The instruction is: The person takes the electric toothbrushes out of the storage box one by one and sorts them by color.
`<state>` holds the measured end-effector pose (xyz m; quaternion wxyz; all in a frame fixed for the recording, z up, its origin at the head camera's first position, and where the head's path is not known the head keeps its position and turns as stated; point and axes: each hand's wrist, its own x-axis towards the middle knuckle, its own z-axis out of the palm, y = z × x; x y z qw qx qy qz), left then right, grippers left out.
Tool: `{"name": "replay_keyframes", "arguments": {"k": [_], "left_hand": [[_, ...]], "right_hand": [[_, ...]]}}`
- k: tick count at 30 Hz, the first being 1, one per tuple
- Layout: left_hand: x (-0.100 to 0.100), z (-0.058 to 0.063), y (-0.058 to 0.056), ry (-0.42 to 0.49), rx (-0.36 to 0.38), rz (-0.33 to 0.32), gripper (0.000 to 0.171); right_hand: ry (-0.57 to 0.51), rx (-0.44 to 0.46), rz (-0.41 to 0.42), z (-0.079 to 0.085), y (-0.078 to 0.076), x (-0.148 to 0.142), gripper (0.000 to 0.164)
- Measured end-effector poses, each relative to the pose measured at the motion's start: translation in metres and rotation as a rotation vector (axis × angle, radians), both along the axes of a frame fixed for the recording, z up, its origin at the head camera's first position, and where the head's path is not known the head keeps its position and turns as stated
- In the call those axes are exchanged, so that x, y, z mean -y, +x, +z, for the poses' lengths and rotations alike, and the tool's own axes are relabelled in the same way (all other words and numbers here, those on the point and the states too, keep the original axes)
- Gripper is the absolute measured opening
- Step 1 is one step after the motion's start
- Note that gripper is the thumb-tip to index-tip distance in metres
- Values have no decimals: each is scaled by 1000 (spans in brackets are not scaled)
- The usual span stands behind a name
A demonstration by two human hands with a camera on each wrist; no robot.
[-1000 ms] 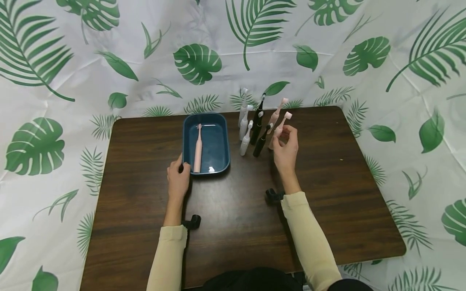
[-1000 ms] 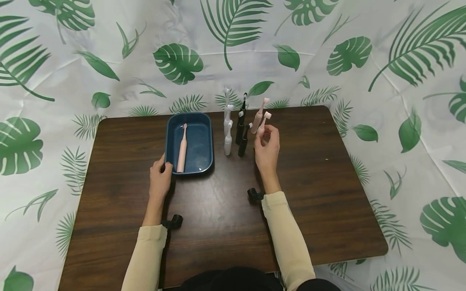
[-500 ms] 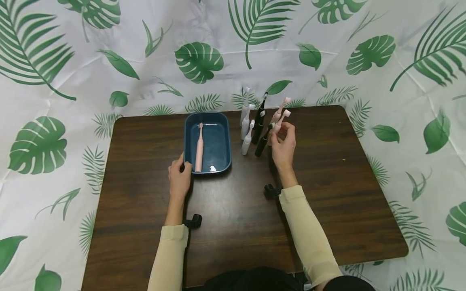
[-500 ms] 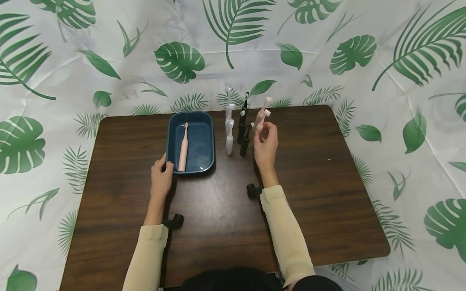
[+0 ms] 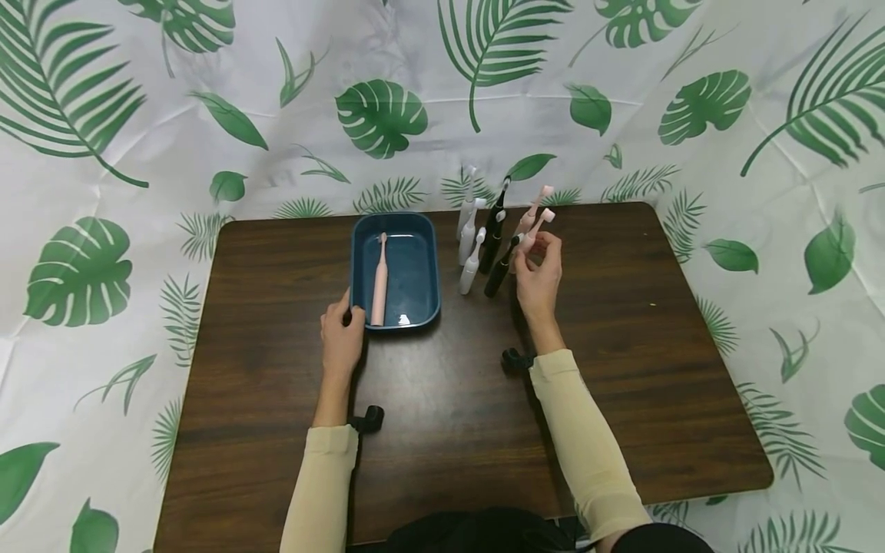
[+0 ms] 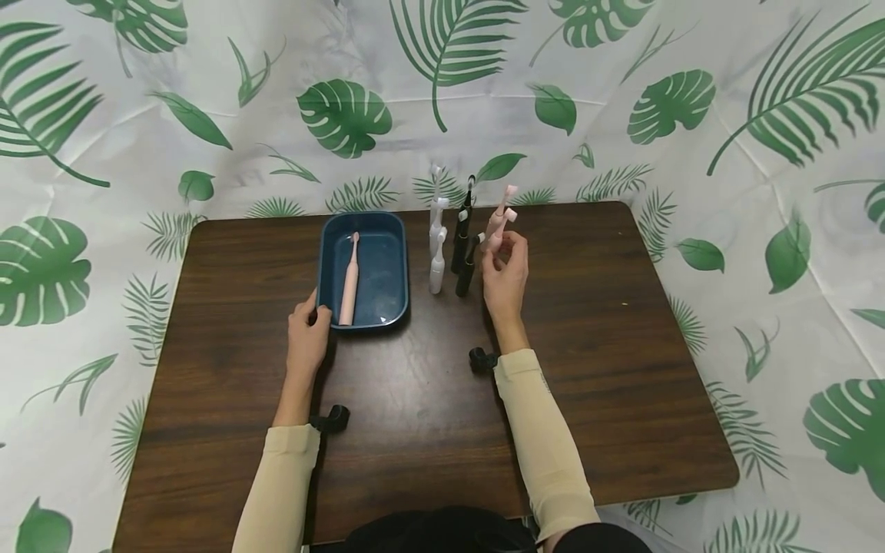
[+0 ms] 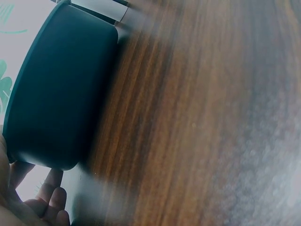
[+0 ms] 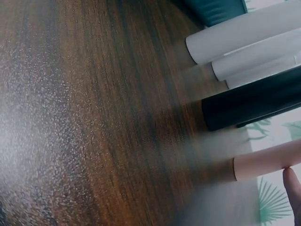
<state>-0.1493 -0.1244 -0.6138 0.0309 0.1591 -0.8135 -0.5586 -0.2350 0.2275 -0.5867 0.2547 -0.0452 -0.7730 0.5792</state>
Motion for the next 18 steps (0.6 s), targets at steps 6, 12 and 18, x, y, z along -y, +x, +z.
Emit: {"name": "replay_keyframes", "arguments": {"k": [6, 12, 18], "left_hand": [[-1, 0, -1, -1, -1, 8, 56], [0, -2, 0, -7, 0, 6, 57], [0, 0, 0, -4, 2, 2, 57]], "right_hand": [[-13, 14, 7, -2, 2, -1, 45], [18, 29, -17, 2, 13, -6, 48], [-58, 45, -68, 25, 35, -4, 40]]}}
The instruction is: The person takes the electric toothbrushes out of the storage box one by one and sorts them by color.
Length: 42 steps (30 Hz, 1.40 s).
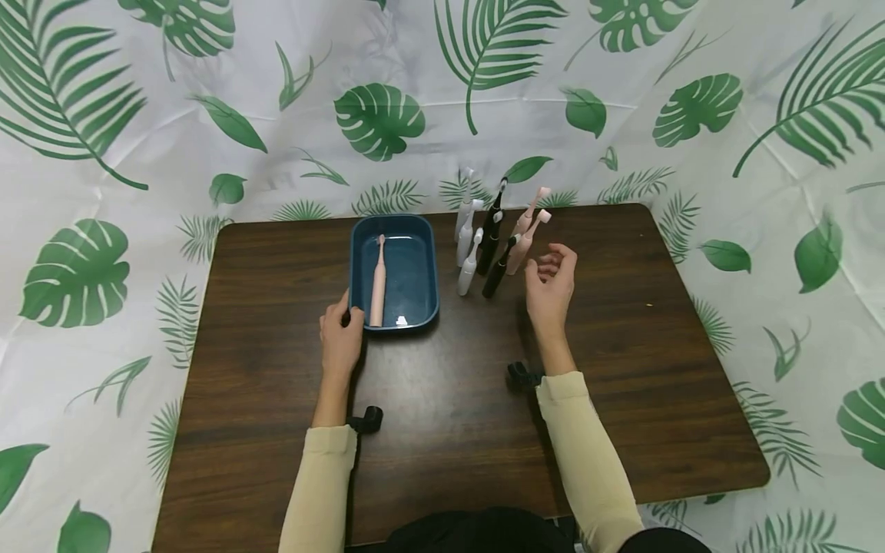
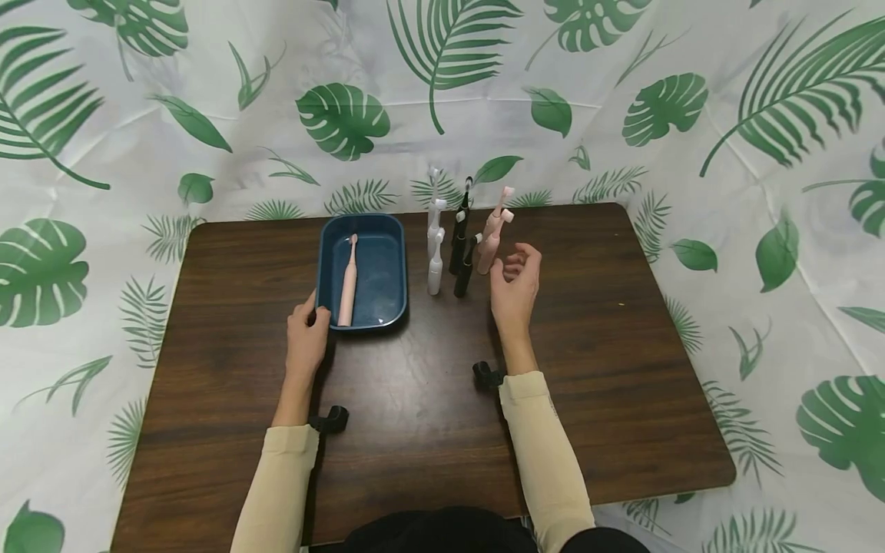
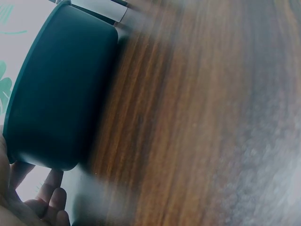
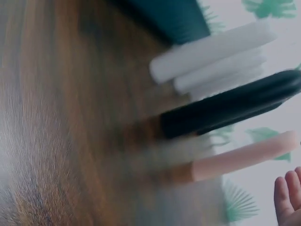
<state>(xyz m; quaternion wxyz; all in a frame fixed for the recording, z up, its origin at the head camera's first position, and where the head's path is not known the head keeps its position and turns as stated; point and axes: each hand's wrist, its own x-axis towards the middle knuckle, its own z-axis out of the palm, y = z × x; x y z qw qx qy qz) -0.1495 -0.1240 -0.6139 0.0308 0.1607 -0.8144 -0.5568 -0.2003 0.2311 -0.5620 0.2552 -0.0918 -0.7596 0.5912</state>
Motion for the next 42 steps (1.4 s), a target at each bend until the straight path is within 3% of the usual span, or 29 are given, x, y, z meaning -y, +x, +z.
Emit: {"name": "replay_keyframes", "arguments": {"k": [5, 10, 20, 26, 33, 42], "left_hand": [[1, 1, -1, -6, 1, -6, 58], [1, 2, 0, -7, 3, -9, 58], [1, 0, 0, 0, -2, -15, 57], [0, -2, 0, 0, -2, -10, 57], [-1, -3, 1, -4, -20, -7, 57], [0, -4, -1, -3, -40, 9, 58]], "right_hand": [[-37, 56, 1, 22, 17, 10, 24], [-137, 130, 115, 36, 33, 28, 13], [-247, 272, 355, 38, 44, 78, 21], [-241, 335, 479, 37, 32, 106, 25], [-182, 449, 598, 34, 3, 139, 31], [-123, 583, 621, 22, -29, 179, 39]]}}
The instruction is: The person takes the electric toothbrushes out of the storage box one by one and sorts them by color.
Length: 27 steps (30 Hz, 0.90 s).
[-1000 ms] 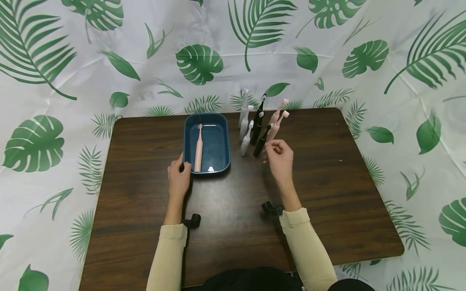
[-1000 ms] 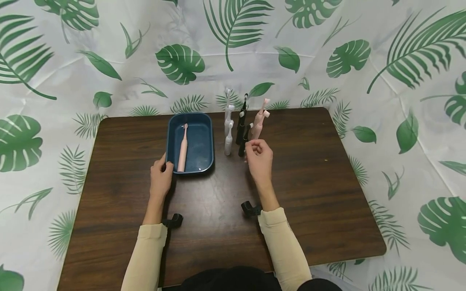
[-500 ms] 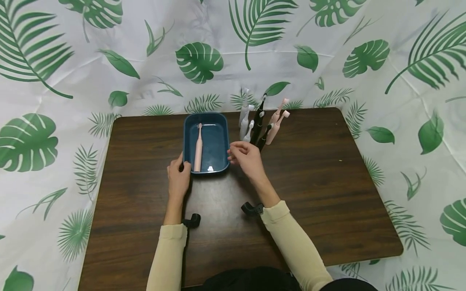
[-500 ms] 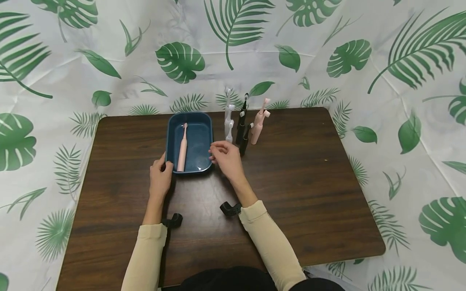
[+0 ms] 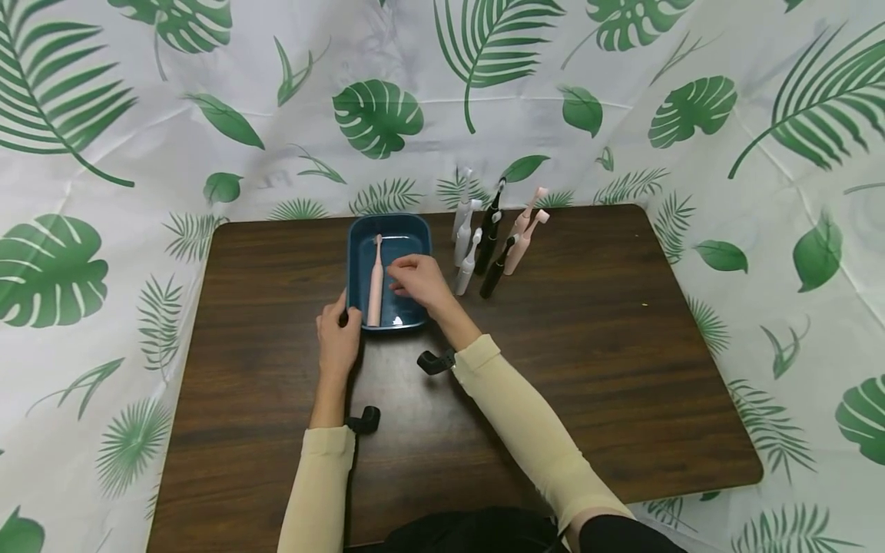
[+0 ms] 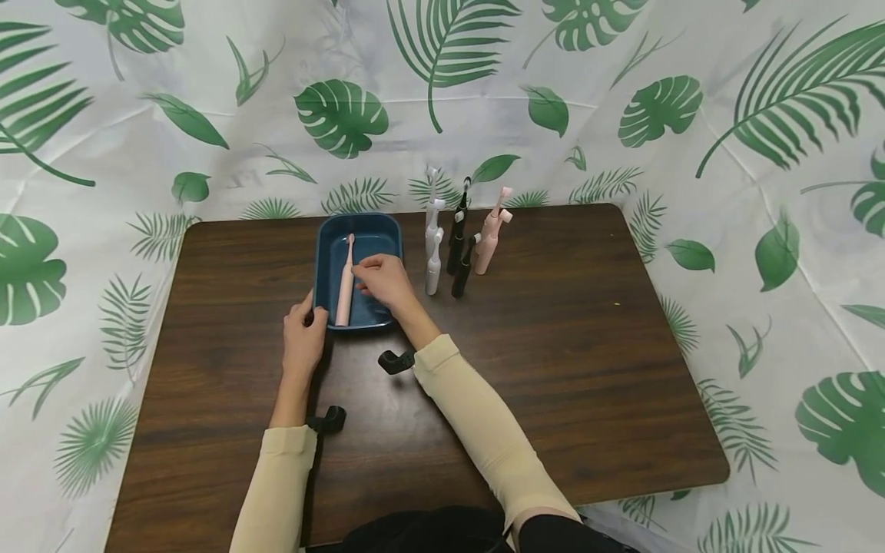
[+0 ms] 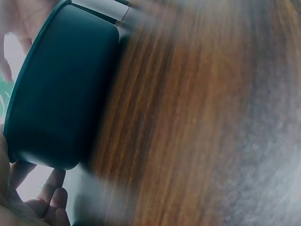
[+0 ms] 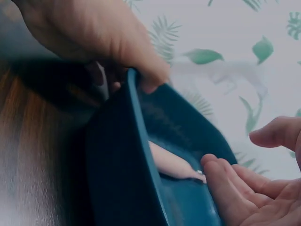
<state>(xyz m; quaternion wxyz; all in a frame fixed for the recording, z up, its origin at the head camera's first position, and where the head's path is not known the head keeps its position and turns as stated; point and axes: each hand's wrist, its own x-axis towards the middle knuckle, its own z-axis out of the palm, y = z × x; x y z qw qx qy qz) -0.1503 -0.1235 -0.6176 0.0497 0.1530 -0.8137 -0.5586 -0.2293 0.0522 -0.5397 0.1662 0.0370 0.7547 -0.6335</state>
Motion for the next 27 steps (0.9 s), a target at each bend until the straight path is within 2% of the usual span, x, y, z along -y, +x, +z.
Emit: {"name": "replay_keyframes", "arguments": {"k": [4, 10, 18, 24, 27], "left_hand": [[1, 0, 0, -4, 4, -2, 57], [2, 1, 0, -7, 16, -7, 57], [1, 4, 0, -1, 23, -8, 57], [1, 2, -1, -17, 16, -1, 57], [1, 1, -1, -15, 17, 8, 57]], "right_hand": [[24, 37, 20, -3, -7, 13, 39], [57, 17, 10, -11, -16, 23, 37], [138, 65, 27, -23, -21, 29, 46], [276, 58, 1, -30, -21, 38, 32], [328, 38, -1, -32, -21, 43, 30]]}}
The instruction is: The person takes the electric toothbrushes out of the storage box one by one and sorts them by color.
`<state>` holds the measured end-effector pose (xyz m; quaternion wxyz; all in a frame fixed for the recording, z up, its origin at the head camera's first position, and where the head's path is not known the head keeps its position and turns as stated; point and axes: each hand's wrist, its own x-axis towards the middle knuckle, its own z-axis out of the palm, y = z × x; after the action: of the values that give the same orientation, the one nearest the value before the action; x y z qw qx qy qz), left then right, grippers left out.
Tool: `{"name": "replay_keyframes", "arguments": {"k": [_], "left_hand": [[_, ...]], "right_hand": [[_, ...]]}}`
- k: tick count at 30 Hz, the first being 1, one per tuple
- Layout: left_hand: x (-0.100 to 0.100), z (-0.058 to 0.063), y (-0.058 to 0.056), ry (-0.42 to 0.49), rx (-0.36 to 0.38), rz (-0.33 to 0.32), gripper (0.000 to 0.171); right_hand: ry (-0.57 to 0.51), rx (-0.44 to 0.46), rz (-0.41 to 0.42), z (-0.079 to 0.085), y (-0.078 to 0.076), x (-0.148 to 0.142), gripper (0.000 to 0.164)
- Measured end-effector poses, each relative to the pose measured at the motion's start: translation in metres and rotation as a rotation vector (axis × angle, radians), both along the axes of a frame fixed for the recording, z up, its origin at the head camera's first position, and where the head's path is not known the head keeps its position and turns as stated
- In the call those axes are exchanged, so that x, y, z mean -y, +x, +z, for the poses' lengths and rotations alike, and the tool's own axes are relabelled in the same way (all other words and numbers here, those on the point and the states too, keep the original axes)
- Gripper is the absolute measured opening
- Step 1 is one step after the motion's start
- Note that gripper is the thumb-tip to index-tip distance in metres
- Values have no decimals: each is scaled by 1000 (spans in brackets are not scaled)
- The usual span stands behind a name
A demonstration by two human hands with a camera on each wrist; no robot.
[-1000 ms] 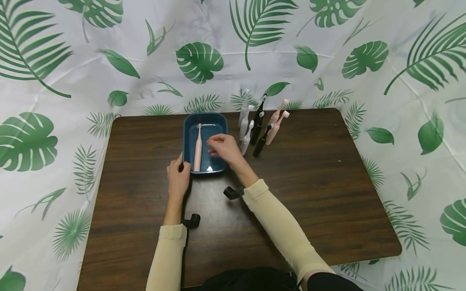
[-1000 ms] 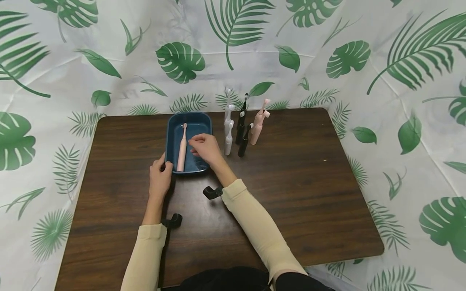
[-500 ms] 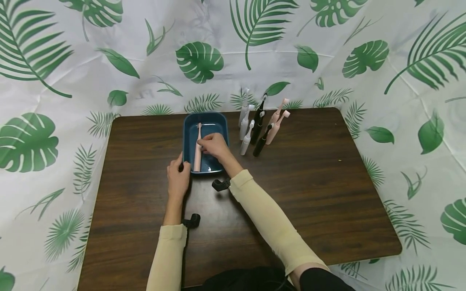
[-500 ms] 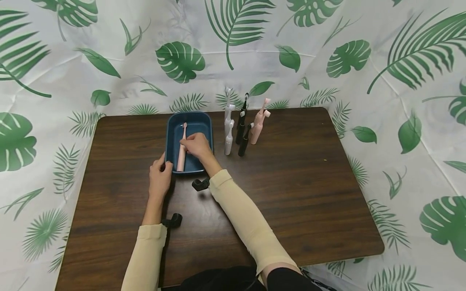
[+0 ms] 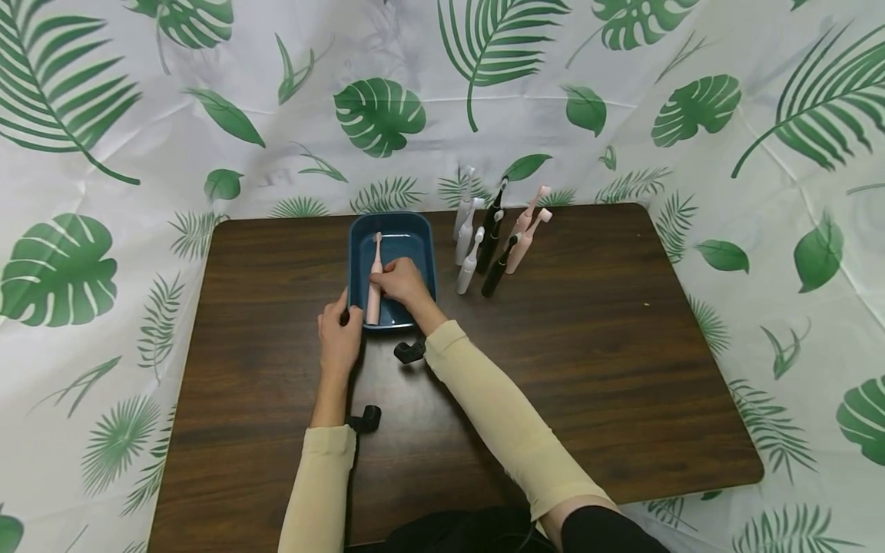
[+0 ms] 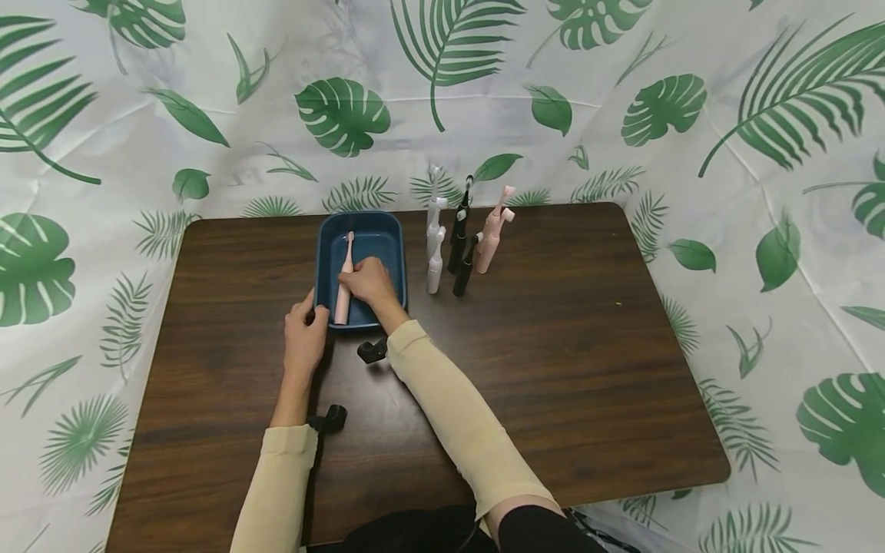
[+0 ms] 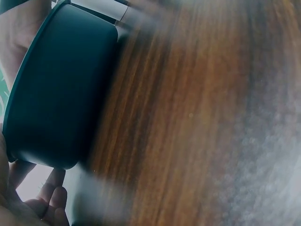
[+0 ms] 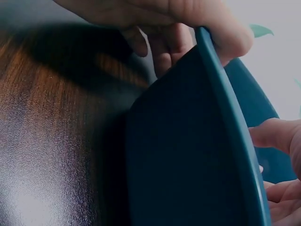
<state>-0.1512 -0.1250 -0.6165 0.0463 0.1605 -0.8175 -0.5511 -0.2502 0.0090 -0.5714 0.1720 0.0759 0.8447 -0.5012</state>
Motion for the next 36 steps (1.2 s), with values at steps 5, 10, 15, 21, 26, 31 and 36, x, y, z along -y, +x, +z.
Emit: {"name": "replay_keyframes", "arguments": {"k": [5, 10, 15, 21, 26, 31, 36], "left_hand": [[0, 2, 1, -7, -1, 12, 58], [-1, 1, 0, -13, -12, 9, 56], [-2, 0, 0, -9, -5, 5, 55], [-3, 0, 0, -32, 4, -16, 56], [-4, 1, -2, -45, -6, -40, 55], [-2, 2, -3, -43, -21, -41, 55], [0, 2, -3, -46, -32, -30, 55]], "right_hand": [[79, -35, 32, -2, 0, 7, 33], [154, -44, 33, -4, 0, 10, 33], [120, -28, 14, -4, 0, 10, 35], [40, -3, -24, -4, 2, 5, 41], [-28, -22, -61, 1, 4, -2, 39], [-51, -76, -60, 12, 7, -9, 41], [-69, -166, -26, 28, 12, -16, 43]]}}
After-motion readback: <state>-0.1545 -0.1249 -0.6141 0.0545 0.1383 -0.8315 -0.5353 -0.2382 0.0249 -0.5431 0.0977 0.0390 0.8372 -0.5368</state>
